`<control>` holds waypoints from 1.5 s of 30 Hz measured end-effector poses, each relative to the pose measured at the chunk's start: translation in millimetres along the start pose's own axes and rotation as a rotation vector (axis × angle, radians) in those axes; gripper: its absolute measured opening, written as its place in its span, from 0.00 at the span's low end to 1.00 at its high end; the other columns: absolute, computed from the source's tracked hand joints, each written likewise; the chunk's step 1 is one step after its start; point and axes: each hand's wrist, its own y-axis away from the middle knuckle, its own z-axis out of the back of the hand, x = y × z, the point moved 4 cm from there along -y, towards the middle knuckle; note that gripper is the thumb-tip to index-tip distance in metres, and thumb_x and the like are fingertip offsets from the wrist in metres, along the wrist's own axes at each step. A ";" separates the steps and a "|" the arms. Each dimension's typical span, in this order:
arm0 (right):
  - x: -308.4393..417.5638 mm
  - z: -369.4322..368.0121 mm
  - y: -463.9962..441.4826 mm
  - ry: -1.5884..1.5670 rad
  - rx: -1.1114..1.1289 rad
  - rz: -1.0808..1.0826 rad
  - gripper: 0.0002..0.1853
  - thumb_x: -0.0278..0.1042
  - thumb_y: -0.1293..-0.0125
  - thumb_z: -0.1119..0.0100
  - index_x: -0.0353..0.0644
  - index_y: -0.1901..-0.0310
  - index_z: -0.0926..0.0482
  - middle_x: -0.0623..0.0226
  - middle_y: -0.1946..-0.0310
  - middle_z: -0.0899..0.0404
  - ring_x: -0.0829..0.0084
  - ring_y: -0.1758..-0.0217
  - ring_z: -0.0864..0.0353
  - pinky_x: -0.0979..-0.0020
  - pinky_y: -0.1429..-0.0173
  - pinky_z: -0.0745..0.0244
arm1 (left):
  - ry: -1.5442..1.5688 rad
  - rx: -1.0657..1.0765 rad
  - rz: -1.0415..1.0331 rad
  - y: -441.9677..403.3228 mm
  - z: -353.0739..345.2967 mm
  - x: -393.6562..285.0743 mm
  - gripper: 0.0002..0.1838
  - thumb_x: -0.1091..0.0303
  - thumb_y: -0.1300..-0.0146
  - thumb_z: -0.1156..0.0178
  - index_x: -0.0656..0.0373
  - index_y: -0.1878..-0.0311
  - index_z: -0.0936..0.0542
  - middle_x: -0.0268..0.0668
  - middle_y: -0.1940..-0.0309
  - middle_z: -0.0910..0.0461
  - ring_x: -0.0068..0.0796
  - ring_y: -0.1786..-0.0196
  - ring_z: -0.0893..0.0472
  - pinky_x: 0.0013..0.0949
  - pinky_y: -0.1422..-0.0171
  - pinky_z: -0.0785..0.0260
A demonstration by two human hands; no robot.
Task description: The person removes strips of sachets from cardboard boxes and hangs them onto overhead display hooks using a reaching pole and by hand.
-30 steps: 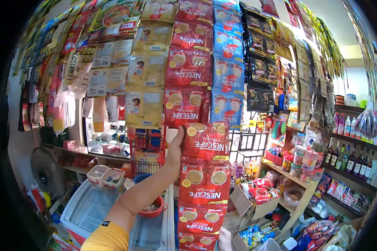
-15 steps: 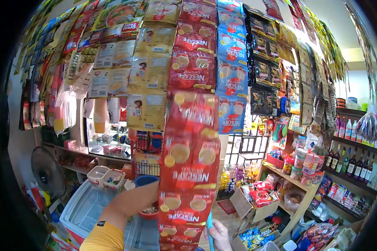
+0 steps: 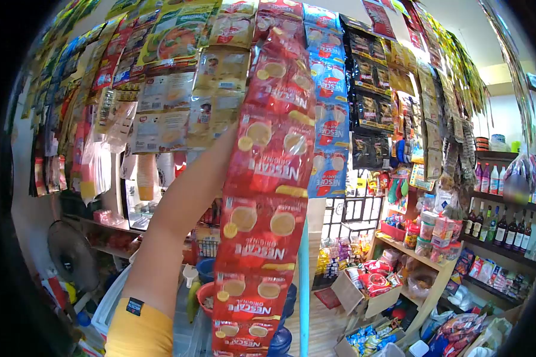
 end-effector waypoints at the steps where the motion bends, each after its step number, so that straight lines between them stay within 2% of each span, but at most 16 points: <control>1: 10.7 -10.3 -2.1 0.029 -0.005 0.020 0.09 0.31 0.43 0.38 0.40 0.64 0.28 0.78 0.77 0.34 0.84 0.75 0.37 0.79 0.74 0.39 | 0.024 0.010 0.021 5.3 2.5 -0.5 0.25 0.44 0.35 0.54 0.54 0.46 0.29 0.34 0.55 0.23 0.28 0.56 0.21 0.34 0.54 0.26; 7: 95.5 -46.9 -47.8 -0.172 -0.045 0.221 0.06 0.31 0.39 0.45 0.40 0.63 0.28 0.76 0.78 0.34 0.84 0.79 0.38 0.79 0.76 0.40 | 0.324 0.120 0.170 81.0 13.2 8.6 0.25 0.44 0.35 0.54 0.54 0.45 0.29 0.34 0.55 0.23 0.27 0.57 0.21 0.34 0.55 0.26; 9: 134.9 -44.3 -72.7 -0.109 0.123 0.351 0.20 0.27 0.43 0.46 0.33 0.49 0.35 0.63 0.79 0.29 0.73 0.84 0.30 0.74 0.81 0.33 | 0.446 0.148 0.207 104.7 18.9 11.1 0.25 0.44 0.35 0.55 0.54 0.45 0.29 0.34 0.55 0.23 0.27 0.57 0.21 0.34 0.55 0.26; 12: 214.6 -61.2 -87.8 -0.064 0.056 0.431 0.21 0.27 0.43 0.48 0.32 0.48 0.36 0.64 0.80 0.30 0.74 0.86 0.31 0.75 0.84 0.34 | 0.589 0.091 0.290 134.6 10.3 -17.6 0.25 0.47 0.34 0.54 0.55 0.43 0.30 0.34 0.53 0.24 0.25 0.54 0.23 0.31 0.53 0.28; 15: 297.4 -83.0 -94.4 -0.017 0.020 0.481 0.25 0.29 0.42 0.49 0.33 0.43 0.39 0.66 0.82 0.30 0.75 0.88 0.32 0.76 0.86 0.37 | 0.294 0.153 0.065 127.0 20.3 -24.9 0.28 0.57 0.34 0.49 0.57 0.34 0.42 0.34 0.47 0.29 0.24 0.46 0.29 0.32 0.39 0.38; 16: 319.9 -86.0 -104.0 -0.017 -0.003 0.511 0.27 0.30 0.41 0.49 0.34 0.41 0.41 0.66 0.82 0.30 0.75 0.88 0.32 0.76 0.86 0.37 | 0.132 0.175 0.037 121.7 20.3 -33.9 0.38 0.63 0.39 0.42 0.59 0.31 0.50 0.38 0.42 0.34 0.25 0.40 0.34 0.30 0.37 0.41; 19: 393.0 -98.6 -123.8 0.055 0.047 0.613 0.29 0.31 0.38 0.49 0.39 0.36 0.45 0.68 0.83 0.31 0.76 0.88 0.33 0.75 0.86 0.38 | -0.361 -0.017 -0.369 107.0 16.5 -49.5 0.40 0.65 0.44 0.39 0.60 0.32 0.48 0.39 0.39 0.37 0.33 0.35 0.38 0.33 0.33 0.47; 20: 418.0 -105.2 -129.0 0.116 0.056 0.659 0.29 0.30 0.38 0.49 0.40 0.36 0.45 0.67 0.82 0.30 0.76 0.87 0.32 0.75 0.85 0.37 | -0.355 0.043 -0.378 102.8 12.8 -54.7 0.41 0.65 0.45 0.39 0.62 0.32 0.49 0.42 0.35 0.43 0.34 0.31 0.46 0.35 0.30 0.53; 21: 441.7 -112.5 -134.3 0.174 0.066 0.705 0.29 0.29 0.37 0.50 0.40 0.36 0.45 0.67 0.80 0.30 0.76 0.86 0.32 0.75 0.85 0.37 | -0.435 0.023 -0.392 97.4 12.7 -54.8 0.39 0.64 0.44 0.39 0.62 0.32 0.47 0.43 0.36 0.42 0.34 0.32 0.44 0.34 0.30 0.52; 24: 500.5 -135.8 -143.8 0.086 0.195 0.816 0.27 0.29 0.38 0.48 0.41 0.37 0.42 0.65 0.75 0.29 0.76 0.81 0.29 0.75 0.81 0.33 | -0.685 -0.034 -0.395 80.4 14.8 -58.1 0.32 0.63 0.44 0.39 0.64 0.38 0.37 0.45 0.42 0.35 0.31 0.40 0.35 0.32 0.37 0.43; 27: 541.6 -153.8 -142.0 0.021 0.324 0.799 0.24 0.30 0.37 0.47 0.40 0.40 0.40 0.63 0.71 0.29 0.77 0.79 0.29 0.76 0.80 0.33 | -0.418 -0.091 -0.271 43.8 25.2 -44.6 0.28 0.62 0.44 0.39 0.65 0.42 0.32 0.42 0.48 0.31 0.27 0.48 0.30 0.29 0.44 0.37; 28: 553.3 -159.6 -142.2 -0.015 0.356 0.800 0.23 0.31 0.36 0.47 0.40 0.41 0.39 0.63 0.71 0.29 0.77 0.78 0.29 0.76 0.80 0.33 | -0.608 -0.186 -0.385 38.8 28.3 -51.7 0.29 0.64 0.46 0.37 0.66 0.42 0.32 0.40 0.50 0.28 0.25 0.52 0.27 0.26 0.49 0.33; 33: 615.8 -160.5 -134.5 -0.281 0.867 0.612 0.11 0.31 0.32 0.54 0.33 0.56 0.39 0.64 0.74 0.32 0.81 0.78 0.32 0.81 0.83 0.37 | -0.406 -0.106 -0.416 5.0 29.7 -44.4 0.33 0.68 0.50 0.34 0.66 0.40 0.34 0.40 0.51 0.27 0.24 0.54 0.25 0.26 0.52 0.30; 35: 637.7 -156.5 -135.4 -0.232 0.913 0.601 0.10 0.32 0.30 0.57 0.31 0.58 0.40 0.66 0.73 0.34 0.83 0.80 0.33 0.83 0.83 0.38 | -0.389 -0.079 -0.455 -2.8 24.6 -49.2 0.35 0.69 0.51 0.33 0.65 0.39 0.34 0.41 0.51 0.27 0.25 0.54 0.24 0.26 0.52 0.30; 43: 682.2 -182.6 -177.5 -0.142 0.600 0.686 0.11 0.33 0.31 0.55 0.32 0.63 0.37 0.68 0.79 0.34 0.81 0.83 0.31 0.82 0.83 0.36 | -0.325 -0.014 -0.445 -48.1 25.2 -59.6 0.35 0.68 0.52 0.33 0.66 0.40 0.34 0.41 0.54 0.24 0.27 0.53 0.24 0.29 0.49 0.31; 45: 680.5 -185.1 -187.1 -0.175 0.733 0.634 0.11 0.33 0.31 0.54 0.33 0.63 0.37 0.68 0.79 0.34 0.81 0.83 0.32 0.82 0.84 0.37 | -0.421 -0.059 -0.410 -46.3 29.8 -62.1 0.32 0.68 0.51 0.34 0.66 0.41 0.32 0.40 0.54 0.24 0.27 0.53 0.24 0.28 0.49 0.31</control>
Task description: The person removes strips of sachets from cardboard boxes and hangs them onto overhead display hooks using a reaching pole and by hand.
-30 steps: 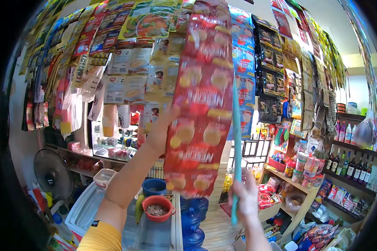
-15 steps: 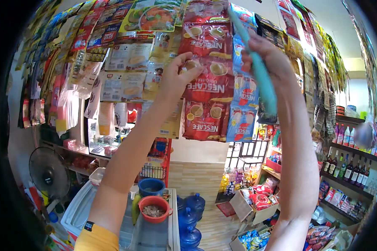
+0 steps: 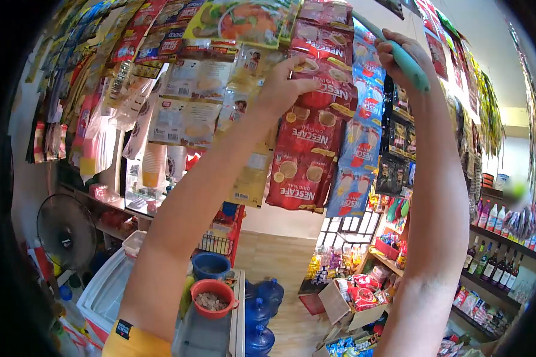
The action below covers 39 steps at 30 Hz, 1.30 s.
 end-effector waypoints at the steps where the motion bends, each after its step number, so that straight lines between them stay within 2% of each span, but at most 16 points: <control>1: -4.0 3.3 -0.3 -0.043 0.051 -0.018 0.11 0.33 0.32 0.53 0.33 0.63 0.37 0.68 0.79 0.34 0.81 0.83 0.32 0.82 0.84 0.38 | -0.049 -0.006 0.020 3.1 1.7 -0.2 0.31 0.68 0.51 0.34 0.66 0.42 0.31 0.40 0.54 0.24 0.26 0.53 0.24 0.28 0.49 0.31; 4: -19.3 12.1 30.1 0.010 0.020 -0.007 0.09 0.33 0.32 0.53 0.36 0.62 0.37 0.69 0.78 0.32 0.82 0.83 0.32 0.82 0.84 0.38 | 0.146 0.074 0.201 26.3 1.6 0.4 0.28 0.68 0.50 0.35 0.65 0.45 0.28 0.38 0.54 0.24 0.25 0.54 0.24 0.27 0.49 0.32; 7: -40.6 23.4 85.3 0.264 -0.041 0.004 0.09 0.33 0.33 0.52 0.38 0.57 0.35 0.70 0.77 0.30 0.84 0.84 0.33 0.82 0.86 0.39 | 0.168 0.006 0.110 57.9 -6.7 5.1 0.28 0.68 0.49 0.35 0.63 0.43 0.29 0.36 0.57 0.24 0.23 0.57 0.25 0.26 0.51 0.32; 8: -48.7 26.0 108.6 0.368 -0.053 -0.005 0.10 0.34 0.33 0.52 0.38 0.55 0.34 0.70 0.77 0.29 0.84 0.84 0.33 0.83 0.86 0.40 | 0.244 -0.001 0.171 69.9 -10.4 0.0 0.28 0.68 0.49 0.35 0.63 0.43 0.29 0.35 0.58 0.24 0.22 0.57 0.25 0.26 0.51 0.32; 10: -76.2 2.7 155.8 0.237 -0.238 0.213 0.19 0.34 0.35 0.51 0.38 0.45 0.36 0.69 0.77 0.28 0.84 0.87 0.34 0.83 0.88 0.40 | 0.392 -0.020 0.307 99.3 -15.3 -11.4 0.28 0.69 0.49 0.35 0.62 0.43 0.30 0.34 0.60 0.24 0.21 0.58 0.25 0.25 0.51 0.33; 11: -88.8 7.9 176.0 0.305 -0.278 0.231 0.22 0.34 0.36 0.50 0.37 0.42 0.38 0.68 0.77 0.28 0.84 0.87 0.35 0.83 0.88 0.40 | 0.263 -0.038 0.262 107.3 -15.5 -13.0 0.28 0.71 0.48 0.36 0.62 0.43 0.30 0.33 0.61 0.24 0.19 0.58 0.26 0.23 0.54 0.32; 13: -112.9 9.3 213.5 0.363 -0.344 0.257 0.27 0.31 0.38 0.49 0.36 0.38 0.40 0.66 0.75 0.27 0.82 0.88 0.33 0.82 0.88 0.39 | 0.350 0.020 0.318 122.7 -18.6 -2.1 0.27 0.73 0.48 0.36 0.62 0.43 0.30 0.32 0.61 0.24 0.19 0.58 0.25 0.23 0.54 0.31; 15: -138.1 16.5 244.8 0.341 -0.385 0.251 0.28 0.29 0.40 0.48 0.36 0.38 0.40 0.64 0.79 0.27 0.79 0.89 0.31 0.81 0.88 0.38 | 0.446 0.053 0.289 136.9 -26.4 9.9 0.25 0.77 0.49 0.37 0.62 0.45 0.28 0.32 0.59 0.23 0.19 0.59 0.24 0.21 0.55 0.30; 19: -183.2 30.9 288.6 0.285 -0.432 0.112 0.30 0.27 0.42 0.45 0.37 0.37 0.42 0.63 0.80 0.27 0.76 0.88 0.30 0.79 0.86 0.36 | 0.217 0.094 0.276 164.4 -30.2 13.9 0.25 0.78 0.51 0.36 0.61 0.46 0.26 0.33 0.58 0.23 0.18 0.58 0.24 0.22 0.53 0.30; 22: -216.2 43.3 315.3 0.209 -0.451 0.006 0.31 0.27 0.42 0.44 0.37 0.37 0.42 0.63 0.78 0.28 0.74 0.85 0.28 0.76 0.82 0.33 | 0.178 0.086 0.265 180.3 -33.0 15.1 0.25 0.79 0.52 0.36 0.61 0.46 0.26 0.33 0.57 0.22 0.18 0.56 0.25 0.24 0.52 0.30; 26: -255.9 51.6 342.6 0.117 -0.535 -0.118 0.24 0.27 0.41 0.45 0.36 0.42 0.35 0.67 0.76 0.29 0.76 0.83 0.30 0.78 0.80 0.33 | -0.036 0.120 0.188 205.5 -29.0 2.2 0.30 0.80 0.56 0.36 0.61 0.44 0.27 0.34 0.55 0.23 0.20 0.54 0.25 0.25 0.49 0.31; 28: -278.7 60.0 350.8 0.191 -0.561 -0.094 0.18 0.27 0.39 0.48 0.35 0.47 0.33 0.69 0.79 0.31 0.78 0.83 0.31 0.78 0.82 0.34 | 0.057 0.125 0.292 221.5 -29.0 6.3 0.33 0.79 0.57 0.35 0.61 0.42 0.29 0.36 0.53 0.24 0.22 0.52 0.25 0.27 0.44 0.34; 30: -299.2 65.1 364.9 0.266 -0.623 -0.099 0.08 0.30 0.37 0.50 0.37 0.59 0.31 0.72 0.80 0.32 0.81 0.84 0.33 0.81 0.83 0.37 | 0.029 0.110 0.318 234.3 -27.2 5.1 0.34 0.79 0.57 0.35 0.61 0.41 0.29 0.36 0.51 0.24 0.23 0.51 0.25 0.27 0.43 0.35; 32: -317.2 71.5 384.2 0.315 -0.623 -0.186 0.10 0.32 0.38 0.48 0.36 0.58 0.29 0.74 0.78 0.32 0.84 0.83 0.35 0.81 0.83 0.39 | -0.027 0.125 0.313 244.0 -25.6 6.9 0.34 0.79 0.55 0.35 0.62 0.40 0.30 0.36 0.49 0.25 0.22 0.49 0.26 0.27 0.42 0.36; 34: -332.7 70.2 398.8 0.368 -0.664 -0.157 0.09 0.35 0.38 0.47 0.38 0.64 0.30 0.75 0.80 0.33 0.85 0.84 0.36 0.82 0.84 0.41 | -0.029 0.153 0.338 254.9 -23.4 15.0 0.33 0.79 0.54 0.35 0.62 0.40 0.31 0.36 0.48 0.25 0.22 0.49 0.26 0.27 0.42 0.36; 39: -368.9 74.2 447.7 0.426 -0.713 -0.115 0.09 0.34 0.38 0.46 0.37 0.65 0.28 0.75 0.82 0.34 0.85 0.84 0.36 0.80 0.82 0.40 | -0.017 0.154 0.382 271.8 -21.2 19.9 0.34 0.79 0.53 0.35 0.62 0.39 0.32 0.37 0.47 0.26 0.21 0.48 0.27 0.27 0.42 0.36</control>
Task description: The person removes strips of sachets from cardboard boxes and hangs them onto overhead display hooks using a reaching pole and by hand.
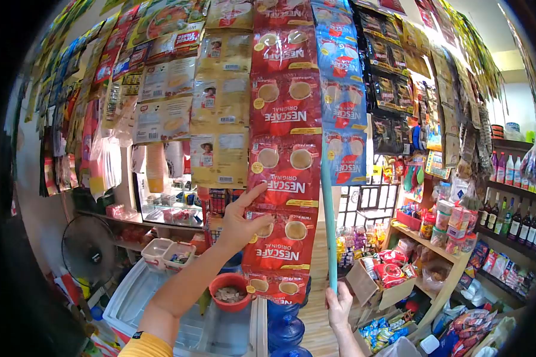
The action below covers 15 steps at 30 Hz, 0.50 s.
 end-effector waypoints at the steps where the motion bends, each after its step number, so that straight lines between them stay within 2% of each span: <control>1: -13.3 6.1 9.3 0.037 -0.012 -0.017 0.09 0.34 0.39 0.46 0.37 0.65 0.28 0.75 0.82 0.34 0.85 0.83 0.36 0.80 0.81 0.40 | 0.025 0.003 0.024 2.3 0.1 2.3 0.34 0.79 0.53 0.35 0.62 0.39 0.32 0.38 0.47 0.26 0.21 0.48 0.27 0.27 0.42 0.36; 6: -66.5 45.4 63.5 0.183 -0.056 -0.010 0.08 0.31 0.41 0.46 0.35 0.64 0.27 0.76 0.84 0.34 0.85 0.83 0.35 0.79 0.80 0.40 | -0.032 -0.004 0.001 19.6 1.8 0.8 0.33 0.77 0.53 0.38 0.60 0.39 0.33 0.38 0.50 0.27 0.27 0.50 0.26 0.30 0.41 0.38; 9: -93.7 68.6 97.0 0.236 -0.062 -0.002 0.08 0.33 0.39 0.47 0.38 0.68 0.31 0.73 0.83 0.34 0.84 0.84 0.35 0.80 0.81 0.39 | -0.041 -0.004 -0.015 31.4 1.3 -16.2 0.32 0.76 0.52 0.39 0.60 0.40 0.33 0.39 0.51 0.27 0.28 0.49 0.27 0.32 0.40 0.38; 12: -95.7 79.7 121.1 0.320 -0.040 0.047 0.08 0.31 0.39 0.46 0.38 0.60 0.27 0.77 0.80 0.34 0.84 0.80 0.37 0.78 0.76 0.39 | -0.087 -0.015 -0.018 34.0 -0.1 -23.3 0.32 0.76 0.52 0.40 0.59 0.39 0.33 0.39 0.52 0.29 0.28 0.49 0.28 0.33 0.41 0.37; 15: -92.3 72.8 121.1 0.261 -0.030 -0.003 0.11 0.29 0.42 0.43 0.37 0.58 0.26 0.75 0.79 0.30 0.83 0.79 0.34 0.78 0.75 0.37 | -0.190 -0.090 -0.096 27.7 -6.8 -44.3 0.32 0.76 0.52 0.39 0.60 0.40 0.32 0.39 0.53 0.28 0.28 0.49 0.27 0.31 0.42 0.36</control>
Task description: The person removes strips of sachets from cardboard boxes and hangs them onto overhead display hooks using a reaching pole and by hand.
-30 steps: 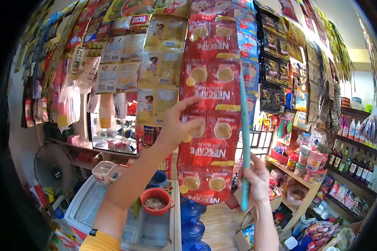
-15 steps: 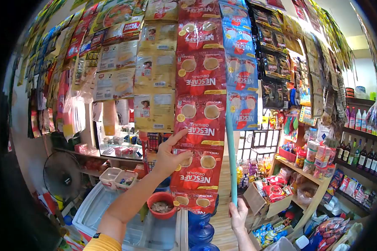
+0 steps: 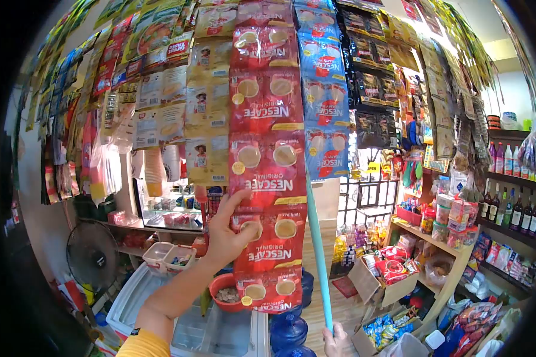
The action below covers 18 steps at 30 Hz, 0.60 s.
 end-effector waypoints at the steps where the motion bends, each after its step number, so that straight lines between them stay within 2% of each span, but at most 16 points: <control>1: 5.4 -11.4 -10.5 -0.187 -0.023 -0.059 0.08 0.35 0.40 0.47 0.39 0.69 0.31 0.72 0.83 0.33 0.83 0.84 0.35 0.80 0.81 0.39 | -0.038 -0.040 -0.040 -7.7 -3.5 -11.0 0.32 0.75 0.53 0.39 0.61 0.41 0.32 0.39 0.53 0.27 0.28 0.49 0.27 0.30 0.43 0.35; 4: 47.5 -21.4 -52.2 -0.147 -0.004 0.039 0.09 0.31 0.40 0.48 0.34 0.63 0.27 0.75 0.84 0.34 0.85 0.83 0.35 0.79 0.80 0.39 | -0.011 -0.071 -0.093 -38.4 -15.3 -28.0 0.32 0.77 0.55 0.40 0.61 0.41 0.31 0.43 0.52 0.27 0.34 0.49 0.26 0.33 0.42 0.36; 7: 97.4 -31.6 -95.8 -0.238 0.032 0.037 0.09 0.34 0.37 0.49 0.36 0.63 0.28 0.75 0.83 0.34 0.85 0.84 0.36 0.81 0.80 0.40 | 0.009 -0.104 -0.202 -80.9 -23.4 -33.3 0.33 0.77 0.56 0.41 0.62 0.40 0.32 0.44 0.51 0.26 0.34 0.48 0.26 0.32 0.43 0.36; 10: 132.0 -41.9 -132.6 -0.374 0.059 0.069 0.08 0.34 0.37 0.50 0.38 0.64 0.29 0.75 0.83 0.35 0.85 0.85 0.38 0.81 0.82 0.41 | -0.030 -0.127 -0.219 -127.1 -19.3 -44.7 0.34 0.77 0.58 0.40 0.62 0.40 0.31 0.44 0.52 0.25 0.31 0.50 0.25 0.30 0.45 0.34; 16: 209.1 -51.0 -179.7 -0.348 0.103 0.100 0.08 0.35 0.35 0.50 0.40 0.67 0.31 0.75 0.83 0.35 0.84 0.86 0.38 0.81 0.84 0.41 | -0.019 -0.158 -0.289 -196.8 -14.5 -50.7 0.36 0.77 0.62 0.38 0.67 0.42 0.30 0.43 0.56 0.22 0.27 0.56 0.23 0.27 0.49 0.32; 18: 221.4 -52.5 -198.4 -0.322 0.076 0.057 0.09 0.37 0.34 0.51 0.40 0.67 0.30 0.75 0.83 0.35 0.84 0.86 0.39 0.81 0.84 0.42 | 0.071 -0.117 -0.270 -229.7 -15.2 -39.8 0.37 0.79 0.64 0.37 0.70 0.42 0.31 0.42 0.56 0.22 0.25 0.58 0.23 0.27 0.54 0.30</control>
